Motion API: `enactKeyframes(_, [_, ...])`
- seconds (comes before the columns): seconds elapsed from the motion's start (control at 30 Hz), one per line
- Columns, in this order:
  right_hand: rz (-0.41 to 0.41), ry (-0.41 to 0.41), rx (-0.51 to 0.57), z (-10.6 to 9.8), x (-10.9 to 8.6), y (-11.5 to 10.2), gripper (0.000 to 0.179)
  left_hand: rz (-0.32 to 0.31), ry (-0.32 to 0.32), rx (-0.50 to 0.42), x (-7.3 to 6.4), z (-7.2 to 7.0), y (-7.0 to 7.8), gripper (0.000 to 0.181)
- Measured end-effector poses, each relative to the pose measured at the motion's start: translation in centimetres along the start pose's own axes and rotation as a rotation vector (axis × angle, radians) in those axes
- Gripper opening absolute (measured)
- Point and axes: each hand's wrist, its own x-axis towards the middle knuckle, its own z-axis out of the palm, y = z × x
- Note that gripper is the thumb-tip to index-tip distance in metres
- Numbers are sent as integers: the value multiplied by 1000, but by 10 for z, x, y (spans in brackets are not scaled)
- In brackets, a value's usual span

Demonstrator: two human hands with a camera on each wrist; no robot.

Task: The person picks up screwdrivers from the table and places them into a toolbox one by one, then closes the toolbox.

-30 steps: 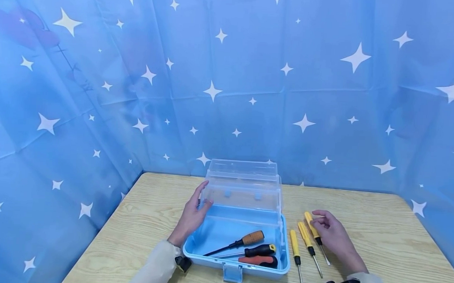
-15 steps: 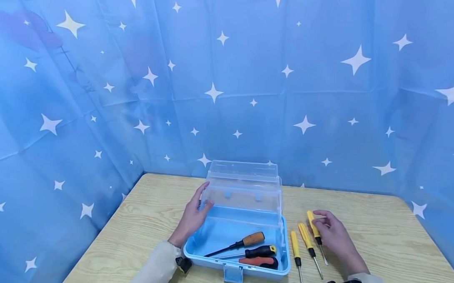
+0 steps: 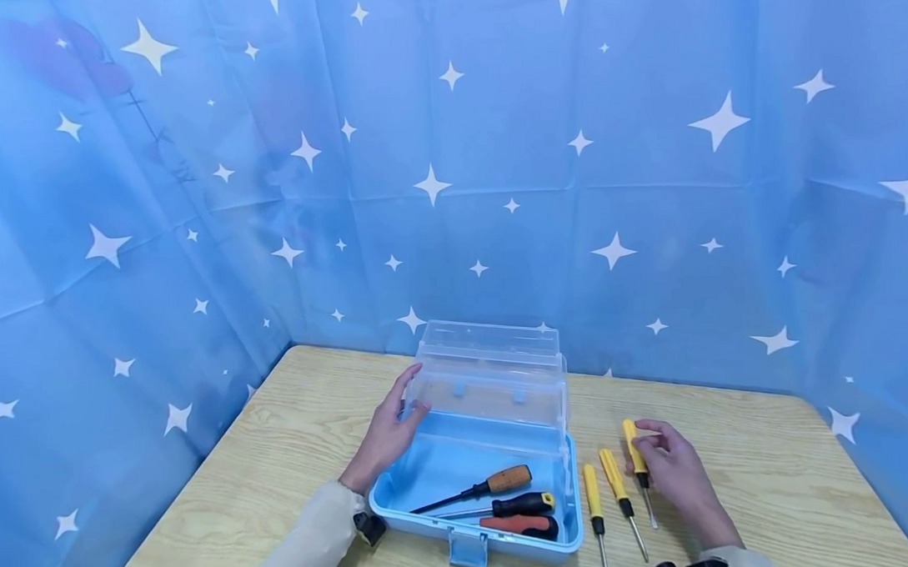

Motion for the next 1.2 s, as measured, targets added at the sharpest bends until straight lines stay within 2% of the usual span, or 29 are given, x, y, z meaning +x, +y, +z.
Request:
enactKeyframes(0.23, [12,2,-7,2,2,-3,49,-13,4,-4,0,1,1,58])
enactKeyframes(0.4, [-1,-12,15,3,3,-7,51,-7,4,1,1,1,0,58])
enactKeyframes(0.77, [-18,-29,-16,1,2,-20,50,15,-5,5,1,0,-2,57])
enactKeyframes(1.2, [-105,-39,-23,-4,-1,-40,49,14,-3,-2,1,0,-2,57])
